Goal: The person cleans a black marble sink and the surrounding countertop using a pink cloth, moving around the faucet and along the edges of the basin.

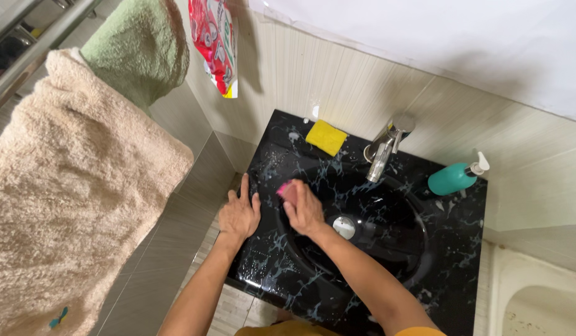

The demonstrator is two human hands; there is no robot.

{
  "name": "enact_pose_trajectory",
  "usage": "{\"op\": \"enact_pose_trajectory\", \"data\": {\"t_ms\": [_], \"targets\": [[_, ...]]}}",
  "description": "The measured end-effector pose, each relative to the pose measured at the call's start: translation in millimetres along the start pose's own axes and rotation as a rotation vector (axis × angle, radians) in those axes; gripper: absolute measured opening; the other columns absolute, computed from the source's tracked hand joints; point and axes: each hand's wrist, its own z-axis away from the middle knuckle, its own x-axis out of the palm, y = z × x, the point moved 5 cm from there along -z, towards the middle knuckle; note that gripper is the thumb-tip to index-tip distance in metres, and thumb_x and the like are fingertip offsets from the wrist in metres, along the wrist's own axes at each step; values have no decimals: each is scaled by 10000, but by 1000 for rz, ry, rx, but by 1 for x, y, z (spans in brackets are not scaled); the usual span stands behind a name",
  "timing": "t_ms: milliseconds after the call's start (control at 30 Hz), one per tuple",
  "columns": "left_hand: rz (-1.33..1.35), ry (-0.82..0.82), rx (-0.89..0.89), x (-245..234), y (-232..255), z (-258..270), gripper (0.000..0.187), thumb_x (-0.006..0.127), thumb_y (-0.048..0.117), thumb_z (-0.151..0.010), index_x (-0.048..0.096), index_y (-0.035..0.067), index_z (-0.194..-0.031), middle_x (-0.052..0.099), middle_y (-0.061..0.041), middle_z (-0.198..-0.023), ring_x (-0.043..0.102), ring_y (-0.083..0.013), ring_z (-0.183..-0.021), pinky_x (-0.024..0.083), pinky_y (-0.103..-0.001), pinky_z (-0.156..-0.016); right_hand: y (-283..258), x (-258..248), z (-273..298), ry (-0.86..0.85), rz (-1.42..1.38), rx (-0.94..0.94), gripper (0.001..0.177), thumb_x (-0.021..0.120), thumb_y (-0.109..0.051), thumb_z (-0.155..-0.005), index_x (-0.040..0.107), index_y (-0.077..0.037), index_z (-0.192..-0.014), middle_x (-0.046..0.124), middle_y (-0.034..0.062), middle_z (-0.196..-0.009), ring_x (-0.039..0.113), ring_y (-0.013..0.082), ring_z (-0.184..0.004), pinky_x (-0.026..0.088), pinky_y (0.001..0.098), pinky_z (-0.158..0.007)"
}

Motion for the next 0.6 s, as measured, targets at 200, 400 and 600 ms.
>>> {"op": "enact_pose_trajectory", "data": {"t_ms": [200, 400, 600], "targets": [[-6, -40, -16, -1, 1, 0, 721, 335, 500, -1025, 83, 238, -1647, 556, -257, -1213, 690, -460, -895, 587, -531, -790, 11, -14, 46, -176, -96, -150, 607, 592, -250, -961, 325, -11, -1452, 557, 274, -1265, 597, 455, -1099, 484, 529, -940], [20, -46, -23, -2, 1, 0, 714, 322, 491, -1030, 83, 234, -1652, 558, -258, -1207, 693, -454, -898, 591, -523, -789, 43, -7, 16, -79, 169, -12, 591, 582, -295, -958, 325, -26, -1416, 558, 255, -1189, 588, 436, -1052, 465, 540, -919], [13, 6, 1, 0, 0, -1, 719, 335, 497, -1024, 97, 229, -1647, 558, -267, -1219, 686, -472, -909, 583, -533, -796, -4, -3, 32, -106, -172, -34, 533, 537, -283, -1010, 330, -51, -1444, 578, 272, -1290, 617, 447, -1142, 482, 518, -987]]}}
